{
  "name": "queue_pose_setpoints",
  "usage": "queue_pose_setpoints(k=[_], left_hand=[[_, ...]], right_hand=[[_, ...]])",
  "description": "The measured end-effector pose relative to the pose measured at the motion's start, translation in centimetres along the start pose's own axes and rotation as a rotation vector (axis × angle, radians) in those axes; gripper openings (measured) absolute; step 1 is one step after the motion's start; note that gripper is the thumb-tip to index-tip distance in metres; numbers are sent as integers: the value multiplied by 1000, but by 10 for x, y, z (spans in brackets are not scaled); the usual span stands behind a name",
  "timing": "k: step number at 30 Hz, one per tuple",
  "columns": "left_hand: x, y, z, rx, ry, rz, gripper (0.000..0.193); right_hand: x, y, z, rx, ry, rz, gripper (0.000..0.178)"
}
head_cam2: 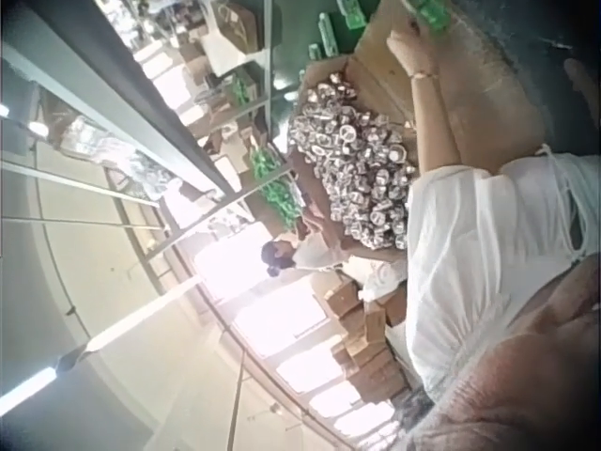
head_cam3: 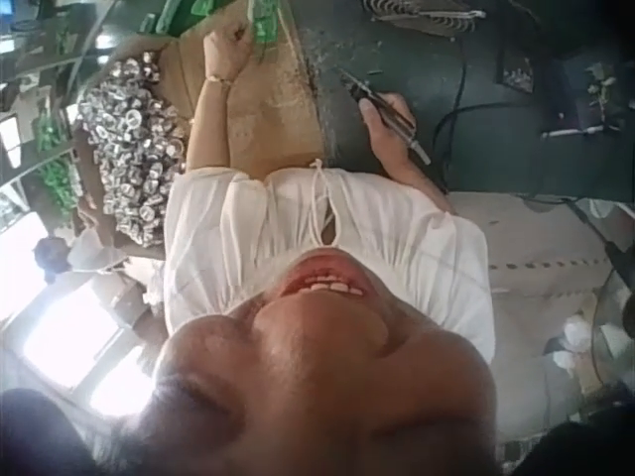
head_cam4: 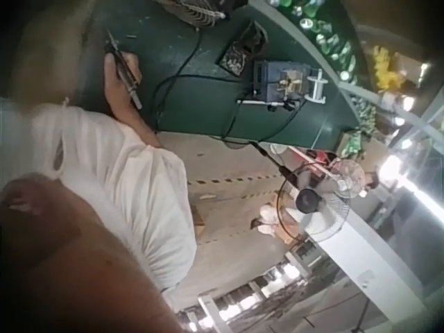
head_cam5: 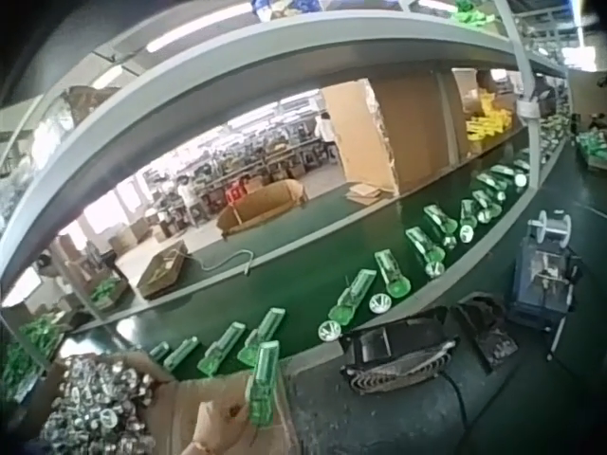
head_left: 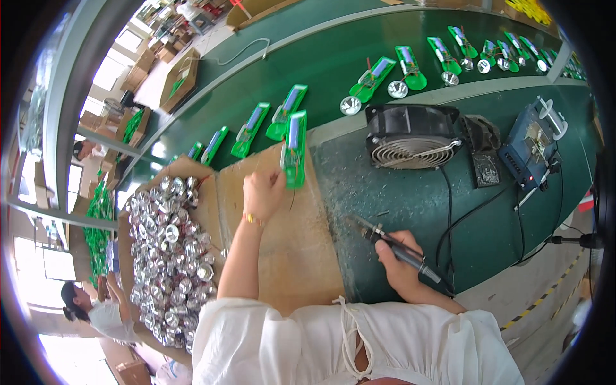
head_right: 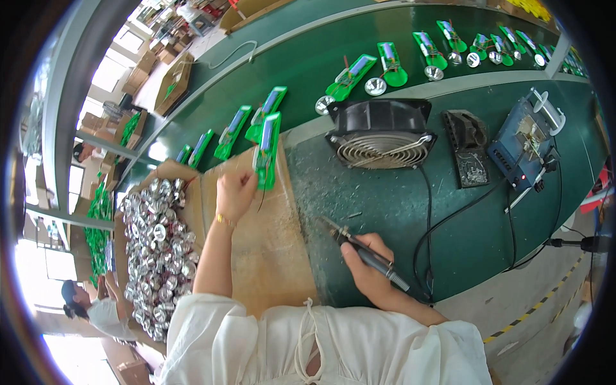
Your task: Soldering electrical wires to a circuit board and LED component at an assembly station.
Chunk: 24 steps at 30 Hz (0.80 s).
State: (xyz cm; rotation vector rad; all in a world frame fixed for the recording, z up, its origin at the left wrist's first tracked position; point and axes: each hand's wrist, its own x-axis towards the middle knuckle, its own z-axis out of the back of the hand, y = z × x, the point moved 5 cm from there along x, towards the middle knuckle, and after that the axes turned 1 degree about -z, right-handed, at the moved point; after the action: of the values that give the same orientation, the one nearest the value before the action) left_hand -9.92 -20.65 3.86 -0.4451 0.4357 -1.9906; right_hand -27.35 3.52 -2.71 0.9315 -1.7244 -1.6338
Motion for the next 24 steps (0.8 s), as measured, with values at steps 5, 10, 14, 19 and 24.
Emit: queue_pose_setpoints(k=[5, 10, 14, 19, 24], left_hand=[[-149, 25, -2, -213, -144, 174, 10], [-183, 28, -9, -127, -304, 9, 7], [-176, 26, -16, -293, -268, -38, 9], [-186, 28, -14, -249, -232, -75, 10], [-212, 62, 10, -476, -387, 133, 13]], right_hand=[[7, 2, -4, 38, -30, 62, 13], [10, 10, -5, 65, -50, 125, 16], [9, 2, 3, 55, -71, 109, 17], [3, -3, 0, 29, -69, 131, 17], [0, 2, 0, -14, -124, 160, 16]])
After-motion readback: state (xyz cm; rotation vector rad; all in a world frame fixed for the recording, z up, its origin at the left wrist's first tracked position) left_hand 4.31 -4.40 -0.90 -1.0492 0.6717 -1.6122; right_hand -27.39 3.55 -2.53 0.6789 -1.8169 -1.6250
